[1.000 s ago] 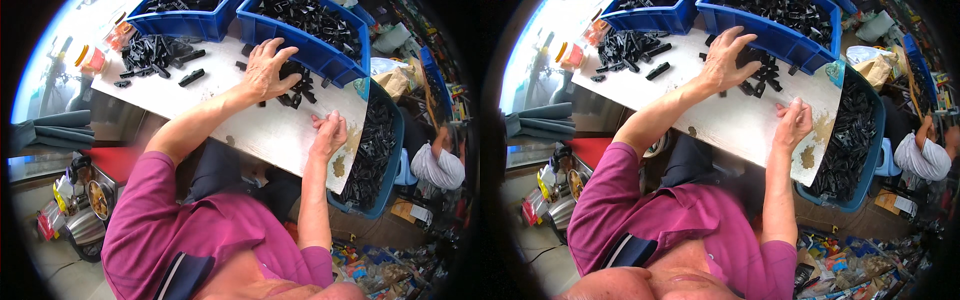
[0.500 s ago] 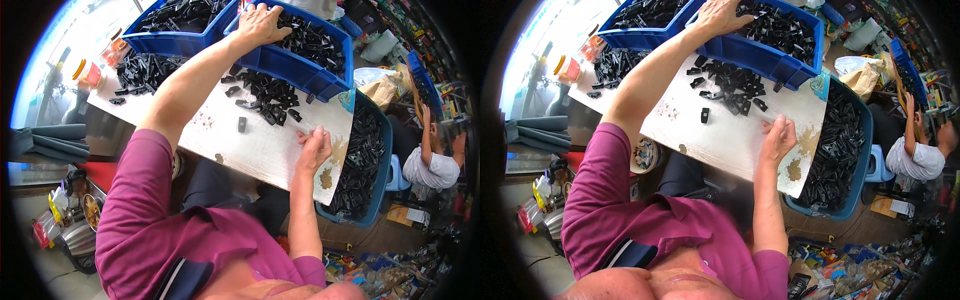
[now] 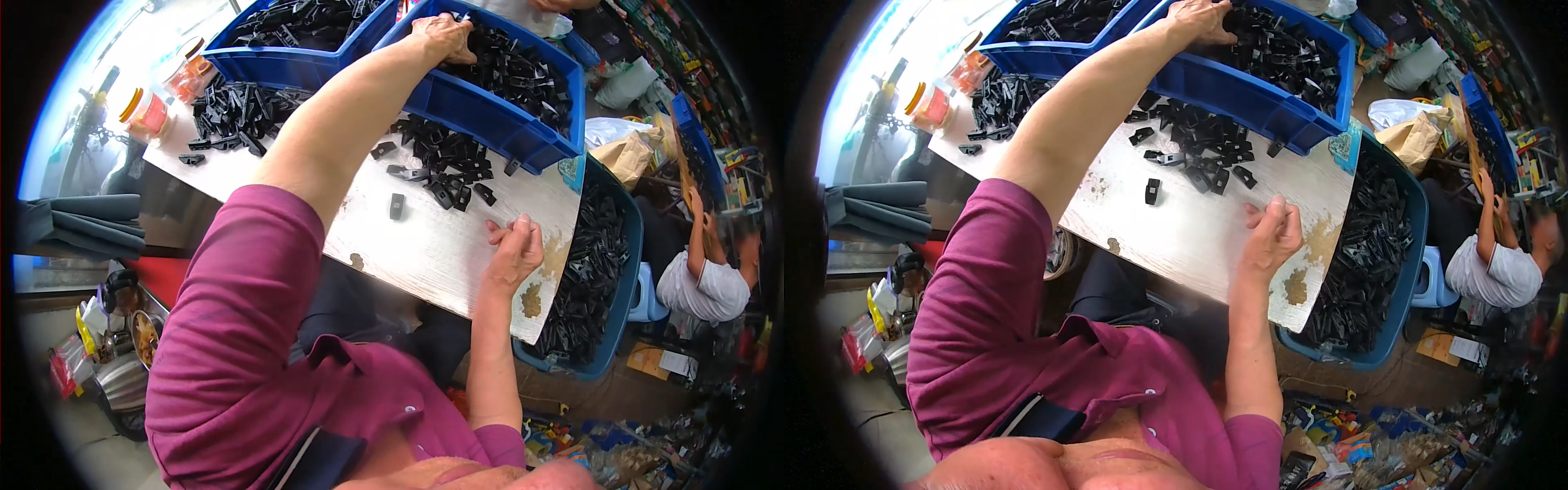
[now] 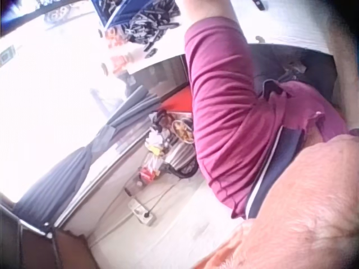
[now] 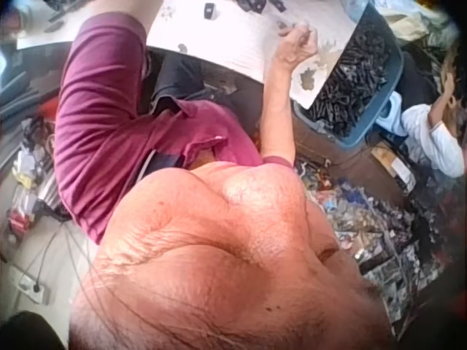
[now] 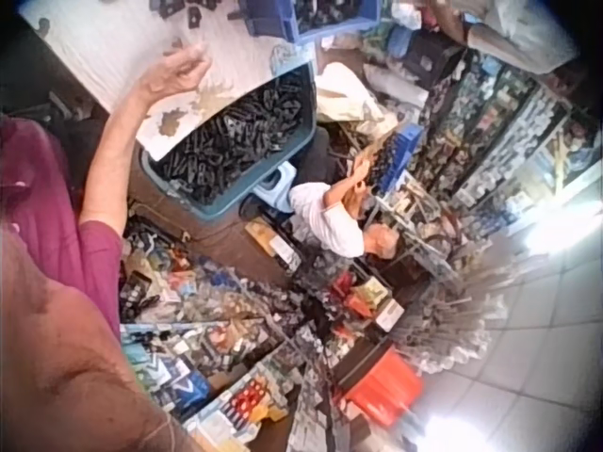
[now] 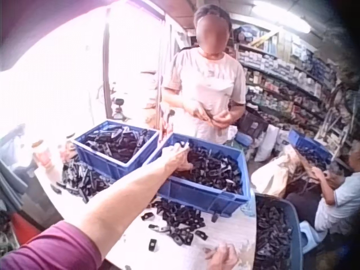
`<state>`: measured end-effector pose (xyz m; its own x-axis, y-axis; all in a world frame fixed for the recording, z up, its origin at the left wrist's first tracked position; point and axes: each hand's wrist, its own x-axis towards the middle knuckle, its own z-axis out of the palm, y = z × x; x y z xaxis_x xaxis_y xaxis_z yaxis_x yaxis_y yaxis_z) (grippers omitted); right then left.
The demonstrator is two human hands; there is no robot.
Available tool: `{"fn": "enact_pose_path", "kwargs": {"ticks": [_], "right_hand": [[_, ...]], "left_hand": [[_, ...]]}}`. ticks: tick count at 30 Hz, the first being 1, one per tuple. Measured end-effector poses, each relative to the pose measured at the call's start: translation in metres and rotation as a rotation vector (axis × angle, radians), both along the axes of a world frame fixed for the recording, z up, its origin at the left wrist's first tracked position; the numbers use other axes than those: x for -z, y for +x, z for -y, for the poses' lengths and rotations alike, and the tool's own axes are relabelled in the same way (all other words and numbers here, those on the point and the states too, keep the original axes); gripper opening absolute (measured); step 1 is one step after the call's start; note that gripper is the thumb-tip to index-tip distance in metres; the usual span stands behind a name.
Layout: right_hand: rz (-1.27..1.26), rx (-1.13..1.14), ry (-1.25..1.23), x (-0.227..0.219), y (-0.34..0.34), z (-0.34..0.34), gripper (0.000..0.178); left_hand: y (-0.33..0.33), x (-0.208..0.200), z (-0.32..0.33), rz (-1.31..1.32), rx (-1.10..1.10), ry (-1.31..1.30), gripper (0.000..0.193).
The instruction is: The person assembles small black plastic components by hand, fitting and snapping clips and pieces together, and takes additional parts from blue storage bins onto the table.
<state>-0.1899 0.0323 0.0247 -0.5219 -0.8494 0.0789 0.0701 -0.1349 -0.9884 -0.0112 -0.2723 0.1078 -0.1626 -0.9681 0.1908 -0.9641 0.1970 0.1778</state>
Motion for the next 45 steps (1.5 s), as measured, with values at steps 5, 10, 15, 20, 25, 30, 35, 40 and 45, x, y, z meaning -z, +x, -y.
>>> {"fn": "enact_pose_path", "kwargs": {"ticks": [5,10,15,20,25,30,35,40,45], "right_hand": [[0.006,0.009,-0.012,0.003,-0.004,0.000,0.029],[-0.008,-0.015,-0.006,0.002,-0.004,0.000,0.027],[0.017,-0.016,-0.016,0.005,-0.007,0.000,0.029],[0.033,0.021,0.010,-0.001,-0.002,0.000,0.029],[0.033,-0.001,0.008,0.002,-0.004,-0.001,0.030],[-0.016,-0.011,-0.011,0.006,-0.006,0.000,0.029],[0.008,-0.006,-0.007,0.003,-0.004,0.001,0.029],[0.017,0.014,-0.031,0.006,-0.004,0.003,0.028],[0.025,0.016,-0.010,0.002,-0.005,0.001,0.030]], "left_hand": [[-0.010,-0.006,-0.023,0.169,0.083,0.079,0.065],[-0.013,-0.008,-0.017,0.124,0.088,0.128,0.067],[-0.015,-0.003,-0.012,0.164,0.186,0.057,0.068],[-0.012,-0.001,-0.014,0.220,0.233,0.050,0.066],[-0.012,-0.001,-0.007,0.202,0.236,0.089,0.062],[-0.011,-0.001,-0.009,0.016,0.272,-0.001,0.053],[-0.004,0.001,-0.004,-0.071,0.323,-0.046,0.048],[0.003,-0.003,-0.006,-0.240,0.352,-0.148,0.045],[0.006,-0.021,-0.020,-0.393,0.356,-0.238,0.048]]}}
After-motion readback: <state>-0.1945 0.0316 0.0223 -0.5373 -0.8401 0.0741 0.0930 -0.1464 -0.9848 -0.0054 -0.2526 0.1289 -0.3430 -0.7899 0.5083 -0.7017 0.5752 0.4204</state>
